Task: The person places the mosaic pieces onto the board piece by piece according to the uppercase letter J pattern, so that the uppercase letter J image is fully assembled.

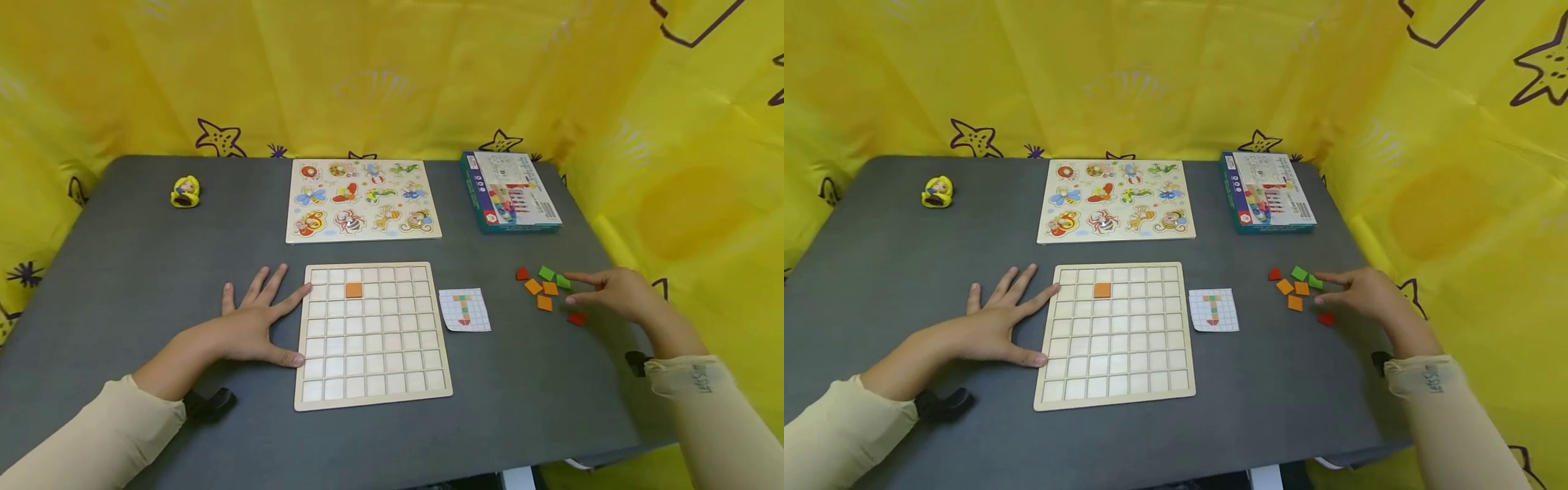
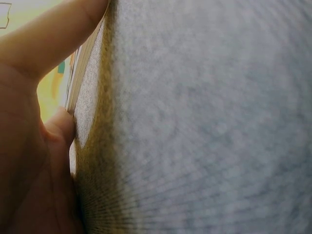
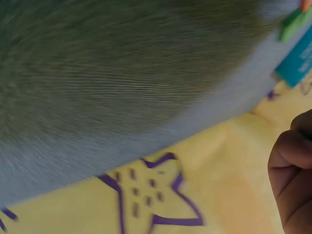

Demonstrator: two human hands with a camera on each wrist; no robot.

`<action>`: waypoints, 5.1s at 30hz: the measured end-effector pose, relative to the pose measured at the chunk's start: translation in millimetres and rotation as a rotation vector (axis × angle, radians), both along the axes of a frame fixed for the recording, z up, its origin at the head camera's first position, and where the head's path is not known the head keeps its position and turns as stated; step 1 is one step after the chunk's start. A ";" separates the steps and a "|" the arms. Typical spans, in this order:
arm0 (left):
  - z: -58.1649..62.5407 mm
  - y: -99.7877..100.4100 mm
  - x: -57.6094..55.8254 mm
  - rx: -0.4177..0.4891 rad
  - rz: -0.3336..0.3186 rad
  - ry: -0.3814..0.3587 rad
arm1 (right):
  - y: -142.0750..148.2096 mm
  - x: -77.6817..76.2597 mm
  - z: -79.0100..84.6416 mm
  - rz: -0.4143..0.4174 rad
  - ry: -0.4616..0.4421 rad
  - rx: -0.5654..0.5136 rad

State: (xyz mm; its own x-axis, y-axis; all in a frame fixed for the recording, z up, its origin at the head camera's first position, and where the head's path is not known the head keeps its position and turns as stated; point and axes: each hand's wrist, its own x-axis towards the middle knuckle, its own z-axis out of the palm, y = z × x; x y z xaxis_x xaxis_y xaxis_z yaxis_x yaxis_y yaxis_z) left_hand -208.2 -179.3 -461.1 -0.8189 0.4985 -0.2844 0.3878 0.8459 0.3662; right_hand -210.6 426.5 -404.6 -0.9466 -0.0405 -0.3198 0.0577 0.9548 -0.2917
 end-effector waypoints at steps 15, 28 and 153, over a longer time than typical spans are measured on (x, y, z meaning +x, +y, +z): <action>-1.9 -0.2 0.3 0.037 -0.007 0.024 | 10.8 -20.5 -27.0 0.014 -0.011 -0.094; 0.5 3.8 -2.0 -0.004 0.001 0.018 | -3.6 -14.7 -7.8 0.058 0.033 -0.049; 8.5 3.3 0.6 -0.013 0.018 -0.014 | -181.0 -50.9 3.9 0.395 0.199 -0.146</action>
State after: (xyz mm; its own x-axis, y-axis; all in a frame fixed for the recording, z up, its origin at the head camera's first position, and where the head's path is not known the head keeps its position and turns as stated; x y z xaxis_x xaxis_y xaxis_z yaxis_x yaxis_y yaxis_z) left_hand -207.7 -176.0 -452.6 -0.8233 0.4803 -0.3024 0.3675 0.8572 0.3608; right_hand -261.5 245.5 -400.7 -0.8923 -0.4409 -0.0972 -0.3725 0.8405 -0.3933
